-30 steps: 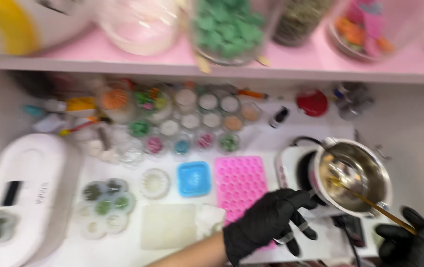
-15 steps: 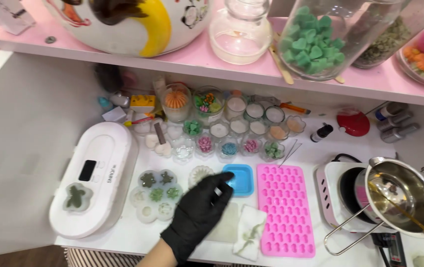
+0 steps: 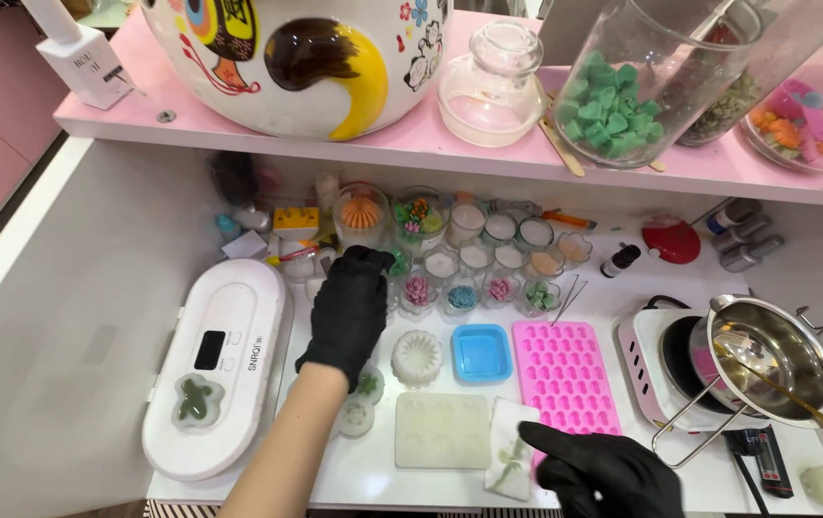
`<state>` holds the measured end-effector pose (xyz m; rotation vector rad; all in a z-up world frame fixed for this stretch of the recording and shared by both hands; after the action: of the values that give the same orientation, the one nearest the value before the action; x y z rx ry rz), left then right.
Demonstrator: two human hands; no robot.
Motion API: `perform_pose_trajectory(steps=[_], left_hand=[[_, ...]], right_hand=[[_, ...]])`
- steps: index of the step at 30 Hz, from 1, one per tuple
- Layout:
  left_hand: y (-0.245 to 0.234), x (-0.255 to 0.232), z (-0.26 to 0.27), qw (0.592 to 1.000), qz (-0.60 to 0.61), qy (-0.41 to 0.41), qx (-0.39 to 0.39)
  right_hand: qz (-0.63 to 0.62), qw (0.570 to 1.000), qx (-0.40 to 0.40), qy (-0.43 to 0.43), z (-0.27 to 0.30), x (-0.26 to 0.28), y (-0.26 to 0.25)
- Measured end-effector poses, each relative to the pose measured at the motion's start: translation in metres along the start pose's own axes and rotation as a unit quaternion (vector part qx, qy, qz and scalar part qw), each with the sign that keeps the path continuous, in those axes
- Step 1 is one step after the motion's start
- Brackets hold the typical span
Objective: Melting green wax and pouring it into various decorative molds using a small melting pot and tweezers.
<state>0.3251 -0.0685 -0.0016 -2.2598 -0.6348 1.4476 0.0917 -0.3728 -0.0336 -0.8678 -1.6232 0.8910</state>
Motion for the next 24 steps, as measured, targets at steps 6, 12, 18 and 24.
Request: perform_pose_trajectory(steps=[6,12,18,24], left_hand=[[0.013,0.005,-0.014,0.998,0.014,0.054,-0.034],[0.034,-0.002,-0.012,0.997,-0.045,0.064,0.018],[0.034,0.017,-0.027,0.997,-0.063,0.026,0.021],[0.064,0.043,-0.035,0.987,-0.119,-0.036,0.099]], right_hand=[[-0.110,0.983,0.109,0.100,-0.066,0.035,-0.003],[-0.026,0.987,0.097,0.123,-0.060,0.002,0.004],[-0.064,0.983,0.106,0.138,-0.057,-0.011,0.018],[0.008,0.993,0.092,0.077,-0.070,0.014,0.027]])
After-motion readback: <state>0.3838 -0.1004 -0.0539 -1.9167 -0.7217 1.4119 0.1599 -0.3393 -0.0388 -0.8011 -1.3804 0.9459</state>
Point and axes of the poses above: each hand's wrist, its own z-axis away from the middle knuckle, its own y-axis out of the palm, x = y × z, the point moved 10 cm from there along -z, towards the middle knuckle, and after that the axes turned 14 degrees about z, right-handed, at the moved point
